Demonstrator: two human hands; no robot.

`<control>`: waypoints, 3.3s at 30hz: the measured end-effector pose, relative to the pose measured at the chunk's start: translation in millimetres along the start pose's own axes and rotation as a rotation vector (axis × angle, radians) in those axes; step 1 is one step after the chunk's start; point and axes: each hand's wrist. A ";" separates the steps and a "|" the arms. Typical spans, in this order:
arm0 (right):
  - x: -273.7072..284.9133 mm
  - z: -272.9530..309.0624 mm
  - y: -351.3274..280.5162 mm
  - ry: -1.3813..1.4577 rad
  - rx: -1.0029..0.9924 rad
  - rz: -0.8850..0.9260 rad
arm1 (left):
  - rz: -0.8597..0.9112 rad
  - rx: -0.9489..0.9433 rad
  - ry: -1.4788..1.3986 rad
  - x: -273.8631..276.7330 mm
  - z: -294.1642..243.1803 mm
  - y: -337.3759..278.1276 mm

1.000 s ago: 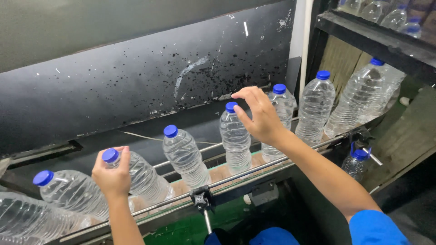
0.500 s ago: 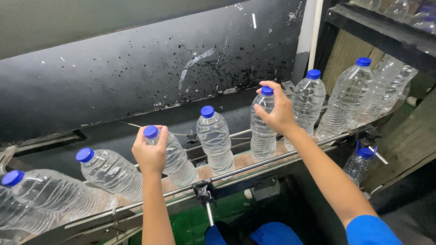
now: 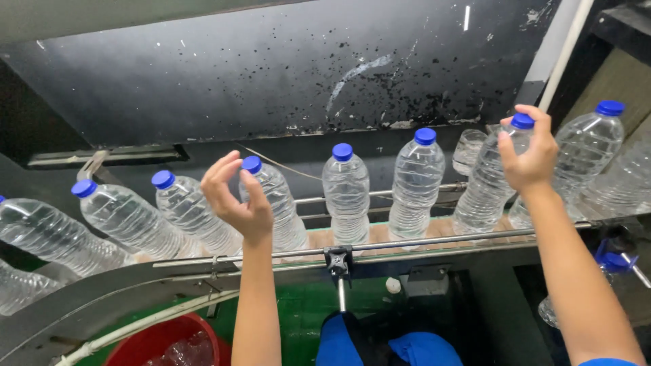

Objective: A worker manually tightens the caps on plastic water bottles on a moving conveyor belt in a water production facility.

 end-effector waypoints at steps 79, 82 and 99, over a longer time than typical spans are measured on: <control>-20.1 -54.4 -206.5 -0.348 0.039 -0.182 | 0.503 -0.078 -0.309 14.2 -65.4 -145.6; -22.9 -53.0 -207.8 -0.421 0.039 -0.196 | 0.608 0.008 -0.319 12.0 -65.0 -141.1; -18.4 -52.3 -204.4 -0.405 0.083 -0.153 | 0.455 0.038 -0.350 -15.0 -62.2 -145.3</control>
Point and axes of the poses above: each hand's wrist, its own y-axis towards the middle knuckle, its own x-axis out of the back of the hand, z = x × y, and after that the axes turned 7 degrees about -z, right-handed
